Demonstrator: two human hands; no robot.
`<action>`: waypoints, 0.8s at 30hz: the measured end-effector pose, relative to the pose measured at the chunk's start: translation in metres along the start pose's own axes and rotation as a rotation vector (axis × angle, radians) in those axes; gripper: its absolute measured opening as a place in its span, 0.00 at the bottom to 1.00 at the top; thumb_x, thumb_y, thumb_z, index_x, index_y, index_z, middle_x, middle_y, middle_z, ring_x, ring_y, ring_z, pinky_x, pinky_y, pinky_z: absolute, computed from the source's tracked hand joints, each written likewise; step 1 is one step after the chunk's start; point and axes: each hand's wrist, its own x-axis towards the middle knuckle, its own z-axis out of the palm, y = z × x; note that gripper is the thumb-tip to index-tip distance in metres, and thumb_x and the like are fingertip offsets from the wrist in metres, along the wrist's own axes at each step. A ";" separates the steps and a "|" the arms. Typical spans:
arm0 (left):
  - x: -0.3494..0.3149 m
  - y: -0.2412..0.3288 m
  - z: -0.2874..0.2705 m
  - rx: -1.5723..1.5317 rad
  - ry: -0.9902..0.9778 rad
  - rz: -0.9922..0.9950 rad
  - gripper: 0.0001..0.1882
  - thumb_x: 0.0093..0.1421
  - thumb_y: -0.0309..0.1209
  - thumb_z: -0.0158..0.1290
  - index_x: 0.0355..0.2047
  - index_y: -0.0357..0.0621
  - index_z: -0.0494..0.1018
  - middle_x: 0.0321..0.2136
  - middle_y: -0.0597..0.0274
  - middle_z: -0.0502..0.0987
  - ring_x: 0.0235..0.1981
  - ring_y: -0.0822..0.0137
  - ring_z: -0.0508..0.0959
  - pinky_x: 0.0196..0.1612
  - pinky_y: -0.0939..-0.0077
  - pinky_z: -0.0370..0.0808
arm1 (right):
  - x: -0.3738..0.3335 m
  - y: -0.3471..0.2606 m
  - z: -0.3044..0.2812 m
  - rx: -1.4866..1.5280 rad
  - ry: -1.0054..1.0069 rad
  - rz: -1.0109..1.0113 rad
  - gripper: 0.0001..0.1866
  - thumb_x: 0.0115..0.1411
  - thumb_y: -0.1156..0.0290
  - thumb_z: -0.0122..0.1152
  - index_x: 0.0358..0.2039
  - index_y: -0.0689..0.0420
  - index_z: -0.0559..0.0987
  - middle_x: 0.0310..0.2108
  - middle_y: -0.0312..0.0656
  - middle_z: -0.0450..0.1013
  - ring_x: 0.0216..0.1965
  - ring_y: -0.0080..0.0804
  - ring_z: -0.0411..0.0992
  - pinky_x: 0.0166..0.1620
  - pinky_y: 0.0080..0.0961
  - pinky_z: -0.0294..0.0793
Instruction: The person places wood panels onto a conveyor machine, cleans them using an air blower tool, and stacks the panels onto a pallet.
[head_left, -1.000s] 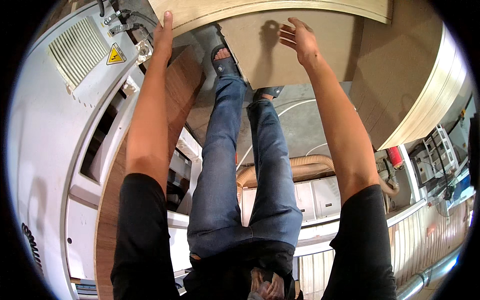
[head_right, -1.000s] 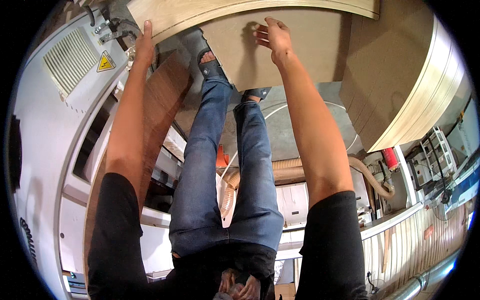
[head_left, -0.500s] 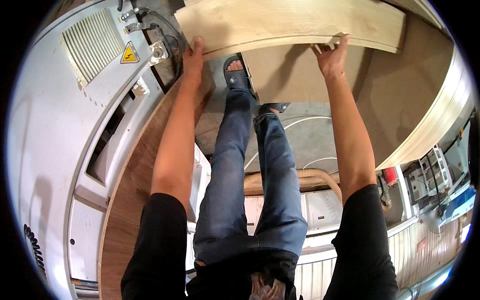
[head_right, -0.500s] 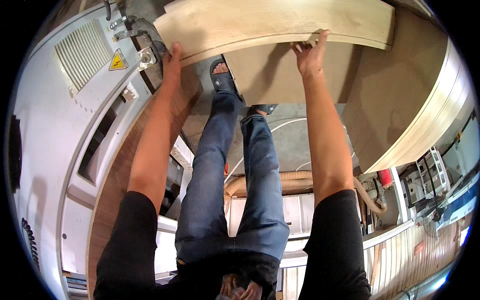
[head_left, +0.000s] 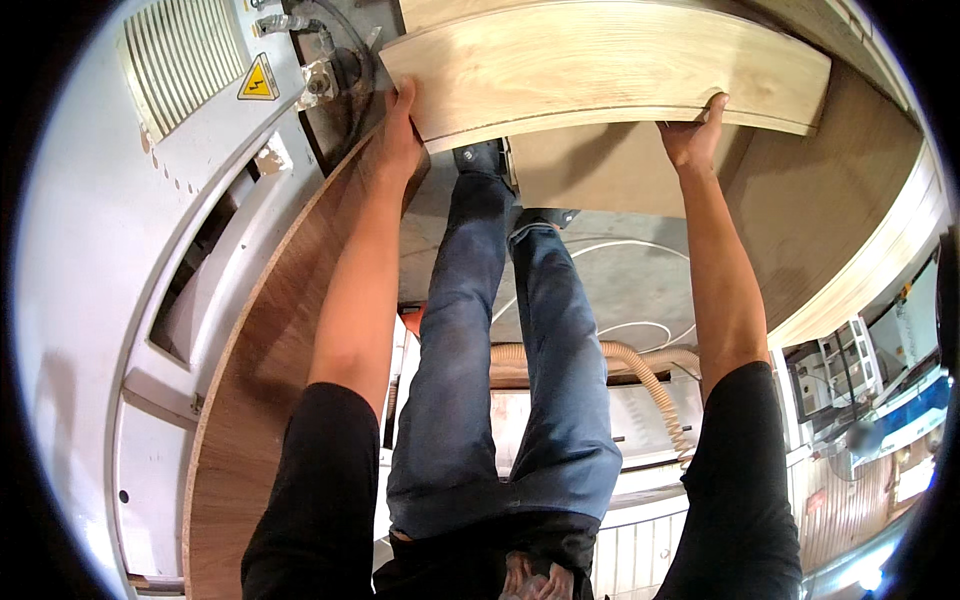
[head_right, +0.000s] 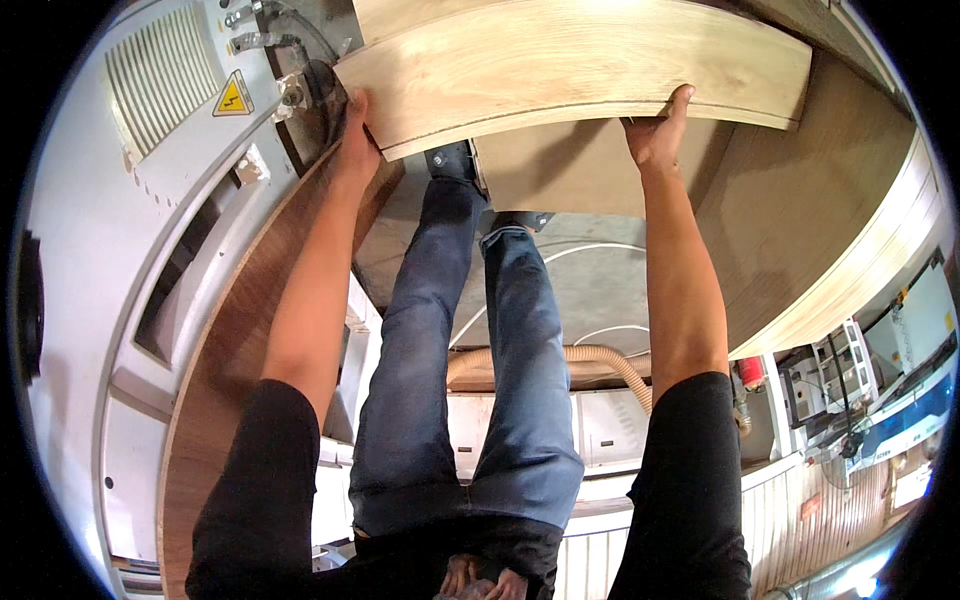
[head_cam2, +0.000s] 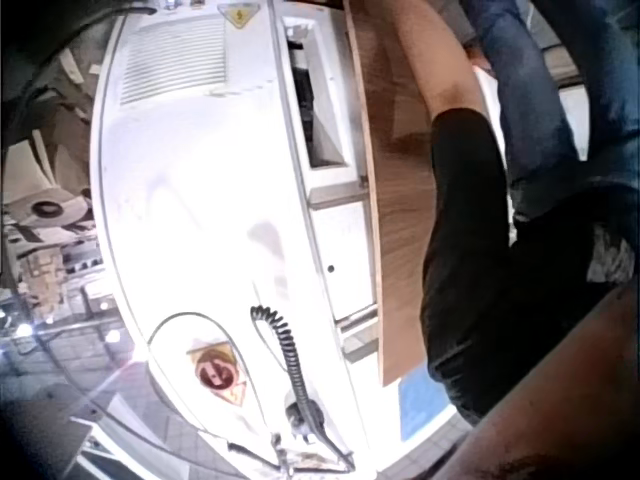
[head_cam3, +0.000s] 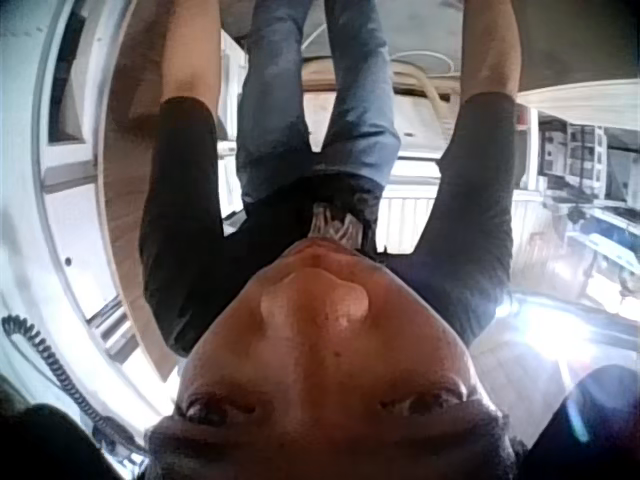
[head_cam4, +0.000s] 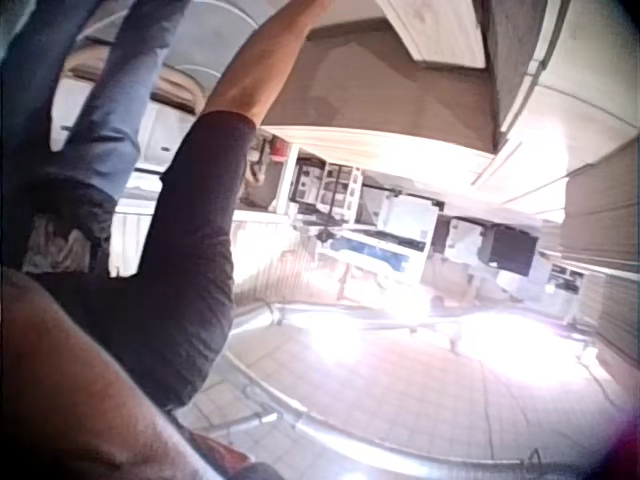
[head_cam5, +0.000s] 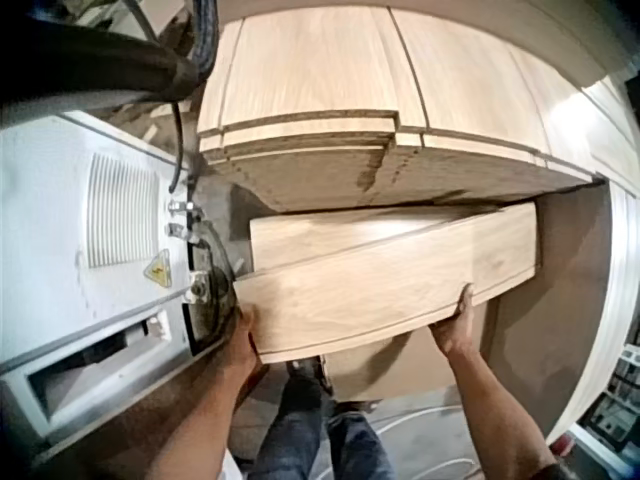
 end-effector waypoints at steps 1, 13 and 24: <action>0.010 -0.005 -0.001 0.007 -0.009 0.032 0.62 0.55 0.70 0.56 0.74 0.45 0.41 0.72 0.51 0.51 0.72 0.56 0.52 0.71 0.58 0.51 | 0.000 0.000 0.002 0.024 -0.014 0.014 0.43 0.66 0.32 0.44 0.72 0.47 0.54 0.70 0.45 0.55 0.69 0.49 0.56 0.69 0.53 0.58; -0.156 -0.028 0.014 0.091 0.110 -0.079 0.47 0.57 0.60 0.61 0.65 0.40 0.61 0.57 0.58 0.70 0.59 0.63 0.69 0.63 0.66 0.63 | -0.044 -0.001 -0.046 0.248 -0.068 -0.026 0.37 0.67 0.42 0.50 0.67 0.55 0.63 0.63 0.48 0.65 0.61 0.48 0.67 0.63 0.46 0.70; -0.371 -0.022 0.152 -0.075 0.435 0.412 0.43 0.46 0.47 0.68 0.54 0.34 0.60 0.43 0.54 0.70 0.45 0.64 0.73 0.49 0.67 0.73 | -0.132 -0.048 -0.055 0.058 0.072 -0.033 0.40 0.64 0.43 0.50 0.68 0.57 0.62 0.66 0.48 0.63 0.64 0.47 0.62 0.65 0.42 0.64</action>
